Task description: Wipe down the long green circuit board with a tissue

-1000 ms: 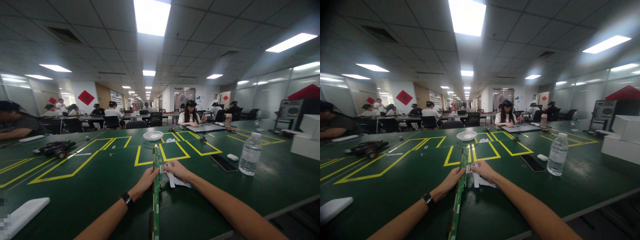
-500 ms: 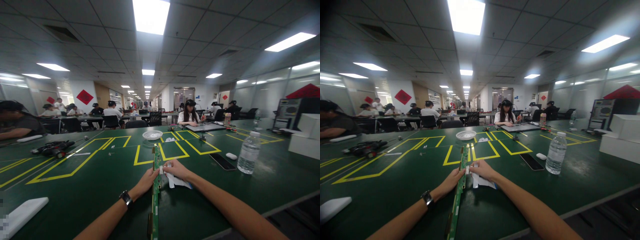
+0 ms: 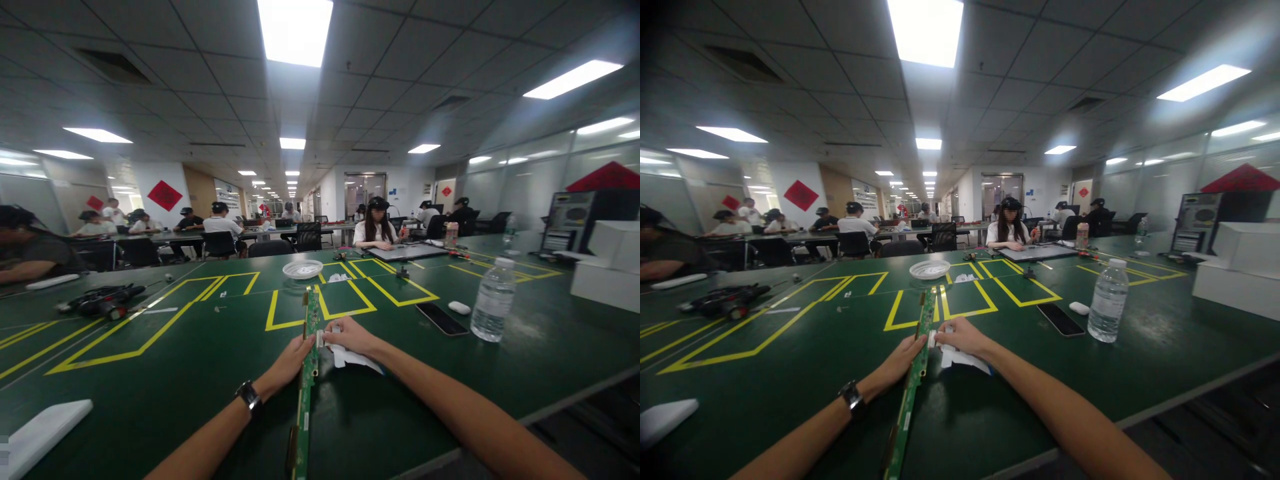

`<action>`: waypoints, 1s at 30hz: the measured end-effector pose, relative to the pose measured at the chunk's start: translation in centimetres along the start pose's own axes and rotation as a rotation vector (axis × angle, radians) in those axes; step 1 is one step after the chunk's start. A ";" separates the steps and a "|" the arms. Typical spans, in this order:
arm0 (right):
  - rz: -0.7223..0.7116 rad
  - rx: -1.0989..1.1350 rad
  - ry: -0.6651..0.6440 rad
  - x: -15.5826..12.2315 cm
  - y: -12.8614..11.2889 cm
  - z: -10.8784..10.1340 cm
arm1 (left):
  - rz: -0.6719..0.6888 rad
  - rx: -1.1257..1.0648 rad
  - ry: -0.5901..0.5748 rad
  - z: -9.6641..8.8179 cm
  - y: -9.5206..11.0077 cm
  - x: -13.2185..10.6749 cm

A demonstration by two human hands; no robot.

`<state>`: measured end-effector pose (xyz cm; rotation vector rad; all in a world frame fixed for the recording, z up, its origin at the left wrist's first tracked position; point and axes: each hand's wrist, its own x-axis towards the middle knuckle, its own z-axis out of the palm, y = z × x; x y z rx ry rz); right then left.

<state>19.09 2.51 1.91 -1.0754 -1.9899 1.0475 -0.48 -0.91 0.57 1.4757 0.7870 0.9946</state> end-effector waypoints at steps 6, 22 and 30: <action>0.013 -0.019 -0.033 -0.1 -0.2 -0.2 | -0.064 -0.019 -0.012 -0.1 0.1 -0.1; 0.054 0.010 -0.036 0.6 1.0 0.0 | -0.079 0.002 -0.038 -0.4 -0.5 0.3; 0.003 0.018 0.084 0.4 0.9 1.0 | -0.023 0.091 -0.046 -0.4 -0.3 0.3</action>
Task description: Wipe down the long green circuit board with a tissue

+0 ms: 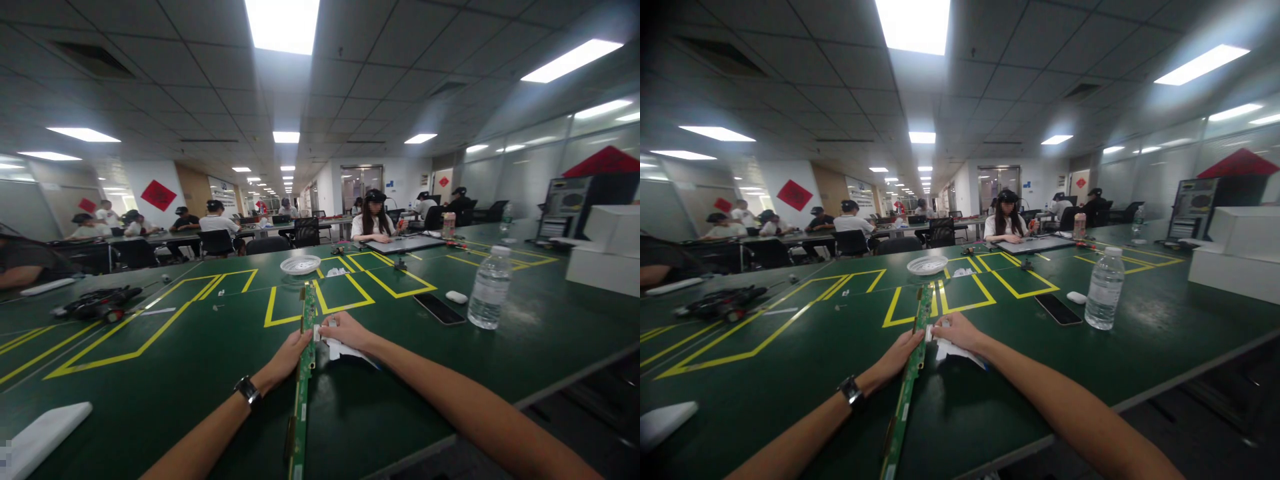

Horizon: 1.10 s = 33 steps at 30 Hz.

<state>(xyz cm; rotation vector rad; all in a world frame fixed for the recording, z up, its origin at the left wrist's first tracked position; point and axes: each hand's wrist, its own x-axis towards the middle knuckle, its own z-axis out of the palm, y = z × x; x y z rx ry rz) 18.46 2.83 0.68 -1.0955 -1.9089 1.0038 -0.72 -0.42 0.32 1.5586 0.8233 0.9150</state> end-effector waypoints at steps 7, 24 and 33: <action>0.011 -0.054 -0.111 -0.4 -1.1 -0.7 | -0.005 0.054 -0.075 -0.2 0.4 -0.2; 0.389 -1.005 0.414 0.2 5.1 -11.5 | 0.007 0.106 0.412 -2.8 -1.0 1.5; 0.098 -1.110 0.253 0.7 6.0 -9.7 | 0.089 0.301 0.545 -3.2 -1.1 1.6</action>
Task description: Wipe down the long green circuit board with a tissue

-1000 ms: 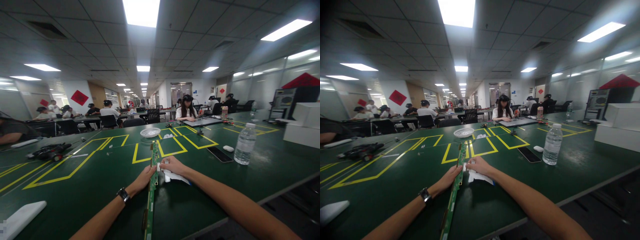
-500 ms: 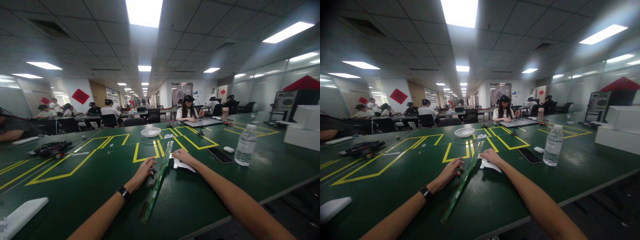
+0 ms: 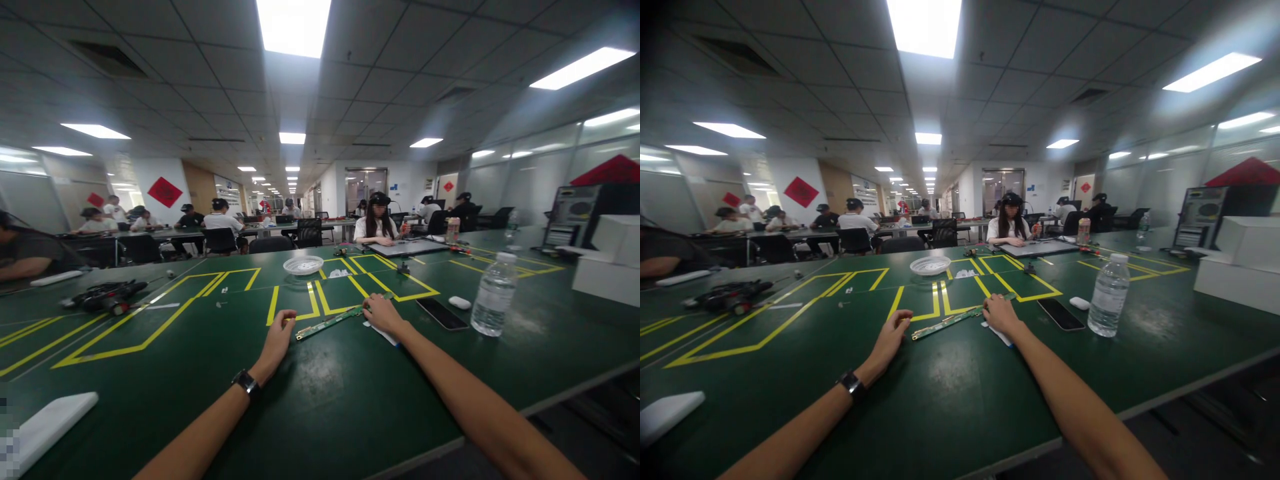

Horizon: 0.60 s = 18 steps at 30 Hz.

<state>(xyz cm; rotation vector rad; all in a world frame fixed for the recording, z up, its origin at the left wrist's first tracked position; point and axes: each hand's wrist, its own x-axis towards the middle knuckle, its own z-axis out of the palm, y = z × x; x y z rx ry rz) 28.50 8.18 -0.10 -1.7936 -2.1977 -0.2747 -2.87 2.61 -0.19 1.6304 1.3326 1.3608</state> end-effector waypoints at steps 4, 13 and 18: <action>-0.010 0.001 -0.010 -0.1 -0.8 0.2 | 0.060 0.012 -0.031 0.3 -0.2 -0.1; -0.057 -0.002 -0.043 -0.2 -0.3 0.5 | 0.116 0.059 -0.050 0.4 0.5 -0.6; -0.048 0.009 -0.064 0.1 0.0 1.2 | 0.130 0.078 -0.050 0.4 0.6 -0.6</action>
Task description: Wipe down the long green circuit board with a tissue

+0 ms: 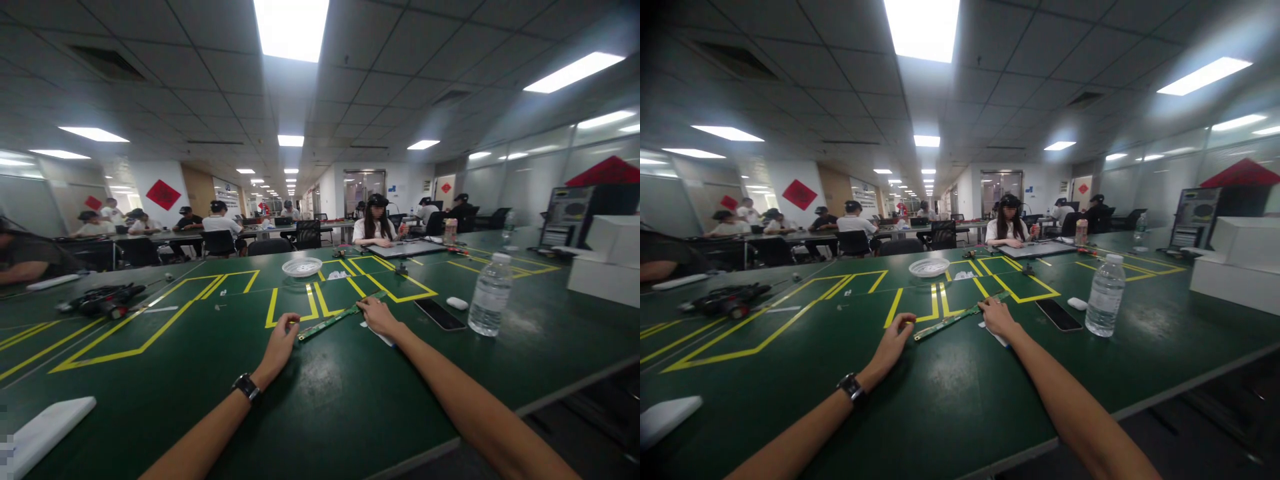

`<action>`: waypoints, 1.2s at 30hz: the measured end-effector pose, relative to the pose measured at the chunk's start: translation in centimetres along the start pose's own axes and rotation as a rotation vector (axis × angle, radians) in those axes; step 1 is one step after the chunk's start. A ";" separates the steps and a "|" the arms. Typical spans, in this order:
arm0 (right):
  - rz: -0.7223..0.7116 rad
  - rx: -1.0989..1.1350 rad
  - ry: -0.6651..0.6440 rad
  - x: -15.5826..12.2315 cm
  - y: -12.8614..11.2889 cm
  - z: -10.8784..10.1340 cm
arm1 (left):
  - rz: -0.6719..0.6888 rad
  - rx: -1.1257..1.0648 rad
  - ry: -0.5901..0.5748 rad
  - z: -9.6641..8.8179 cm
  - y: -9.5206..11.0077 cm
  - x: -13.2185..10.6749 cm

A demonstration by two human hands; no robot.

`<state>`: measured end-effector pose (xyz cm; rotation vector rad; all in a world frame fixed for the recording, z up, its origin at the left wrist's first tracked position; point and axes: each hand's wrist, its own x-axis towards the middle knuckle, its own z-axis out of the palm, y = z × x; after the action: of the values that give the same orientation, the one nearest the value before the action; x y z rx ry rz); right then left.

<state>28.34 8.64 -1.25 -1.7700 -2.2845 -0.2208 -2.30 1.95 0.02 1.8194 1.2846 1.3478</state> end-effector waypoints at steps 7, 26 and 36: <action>-0.020 -0.019 0.041 -0.1 -0.4 -0.4 | 0.006 0.005 -0.019 0.2 0.0 -0.1; 0.001 -0.125 0.046 -0.2 0.9 -2.3 | 0.040 0.010 -0.069 0.4 0.6 -0.4; -0.407 0.154 -0.065 -1.2 -6.7 -2.5 | 0.027 0.017 -0.066 0.3 0.7 -0.4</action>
<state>22.41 5.16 1.00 -1.2448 -2.6107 -0.0553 -1.73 1.31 0.31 1.8831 1.2447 1.2842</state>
